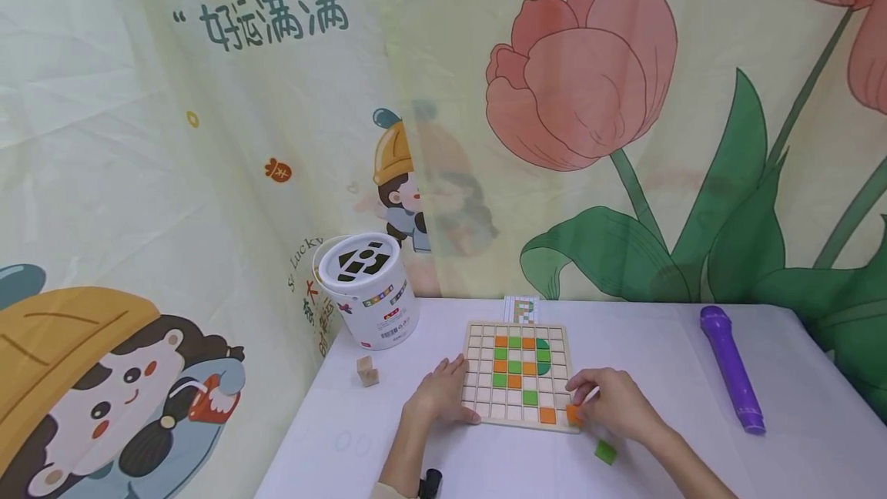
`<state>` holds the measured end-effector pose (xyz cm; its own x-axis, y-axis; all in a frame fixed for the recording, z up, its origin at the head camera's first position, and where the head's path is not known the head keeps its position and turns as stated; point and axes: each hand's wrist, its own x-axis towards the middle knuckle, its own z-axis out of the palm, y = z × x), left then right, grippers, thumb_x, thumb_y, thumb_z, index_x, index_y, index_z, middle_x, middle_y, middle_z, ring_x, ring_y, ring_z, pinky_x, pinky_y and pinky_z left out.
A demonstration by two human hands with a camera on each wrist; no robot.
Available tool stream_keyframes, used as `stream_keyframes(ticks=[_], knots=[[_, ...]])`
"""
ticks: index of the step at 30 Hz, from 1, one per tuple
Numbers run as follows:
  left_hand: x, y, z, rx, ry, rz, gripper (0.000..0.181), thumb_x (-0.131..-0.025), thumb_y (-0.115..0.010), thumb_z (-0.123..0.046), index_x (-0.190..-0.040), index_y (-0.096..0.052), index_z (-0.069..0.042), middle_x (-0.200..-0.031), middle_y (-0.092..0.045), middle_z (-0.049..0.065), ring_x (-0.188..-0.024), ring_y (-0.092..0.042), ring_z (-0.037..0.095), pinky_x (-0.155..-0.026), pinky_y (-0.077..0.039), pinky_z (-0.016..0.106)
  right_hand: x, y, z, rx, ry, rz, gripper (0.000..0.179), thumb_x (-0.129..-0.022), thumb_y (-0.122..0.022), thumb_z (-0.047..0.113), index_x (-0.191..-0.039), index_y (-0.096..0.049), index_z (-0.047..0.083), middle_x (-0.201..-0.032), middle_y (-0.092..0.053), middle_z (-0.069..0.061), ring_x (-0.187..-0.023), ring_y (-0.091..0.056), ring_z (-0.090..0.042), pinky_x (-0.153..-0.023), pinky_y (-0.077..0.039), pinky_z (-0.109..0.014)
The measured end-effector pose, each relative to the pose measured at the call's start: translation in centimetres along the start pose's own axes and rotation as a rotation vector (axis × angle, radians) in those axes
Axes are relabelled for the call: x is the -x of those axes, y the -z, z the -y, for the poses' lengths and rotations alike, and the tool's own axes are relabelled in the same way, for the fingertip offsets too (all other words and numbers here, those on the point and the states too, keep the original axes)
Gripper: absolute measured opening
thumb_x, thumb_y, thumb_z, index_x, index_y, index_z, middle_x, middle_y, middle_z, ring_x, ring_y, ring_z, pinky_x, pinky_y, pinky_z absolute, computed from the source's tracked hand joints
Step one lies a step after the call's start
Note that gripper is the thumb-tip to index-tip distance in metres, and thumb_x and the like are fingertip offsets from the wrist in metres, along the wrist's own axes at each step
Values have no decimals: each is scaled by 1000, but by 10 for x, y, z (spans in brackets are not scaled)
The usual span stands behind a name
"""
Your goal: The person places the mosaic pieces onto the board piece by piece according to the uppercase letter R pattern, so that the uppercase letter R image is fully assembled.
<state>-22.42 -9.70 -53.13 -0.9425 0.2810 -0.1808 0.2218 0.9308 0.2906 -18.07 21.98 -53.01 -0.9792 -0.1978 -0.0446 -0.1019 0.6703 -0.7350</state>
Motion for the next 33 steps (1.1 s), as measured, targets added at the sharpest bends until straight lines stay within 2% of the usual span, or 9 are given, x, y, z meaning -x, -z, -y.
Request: stream_keyframes(ticks=[6,15,26,33], knots=[[0,-1,0,-11,0,5,104,-71,-96,-43,-154,-49,-3,-162,-45,11,-151,-37,37,-120,-38,57,-10,-8,6,-24,-18,-26,28,-79,-81,-8,-103,-77,7,-81,-67,4,-76,-61,-16,-67,-56,-23],[3,1,-1,-23,4,3,104,-69,-97,-44,-153,-50,-4,-162,-45,11,-151,-38,37,-120,-37,57,-28,-26,11,-131,-37,-14,29,-77,-87,-2,-103,-76,6,-82,-66,0,-74,-62,-18,-62,-57,-25],[2,-1,0,-20,7,-11,108,-65,-98,-46,-153,-51,-3,-161,-47,11,-150,-40,38,-119,-39,58,-49,-48,22,-149,61,-20,24,-80,-85,-1,-101,-76,5,-82,-67,2,-73,-63,-18,-61,-57,-25],[1,-1,0,-21,12,-7,105,-69,-97,-44,-153,-50,-3,-161,-46,11,-151,-39,36,-120,-38,57,-59,-61,31,-143,34,-55,22,-79,-87,0,-96,-76,9,-79,-66,3,-75,-60,-16,-62,-54,-23]])
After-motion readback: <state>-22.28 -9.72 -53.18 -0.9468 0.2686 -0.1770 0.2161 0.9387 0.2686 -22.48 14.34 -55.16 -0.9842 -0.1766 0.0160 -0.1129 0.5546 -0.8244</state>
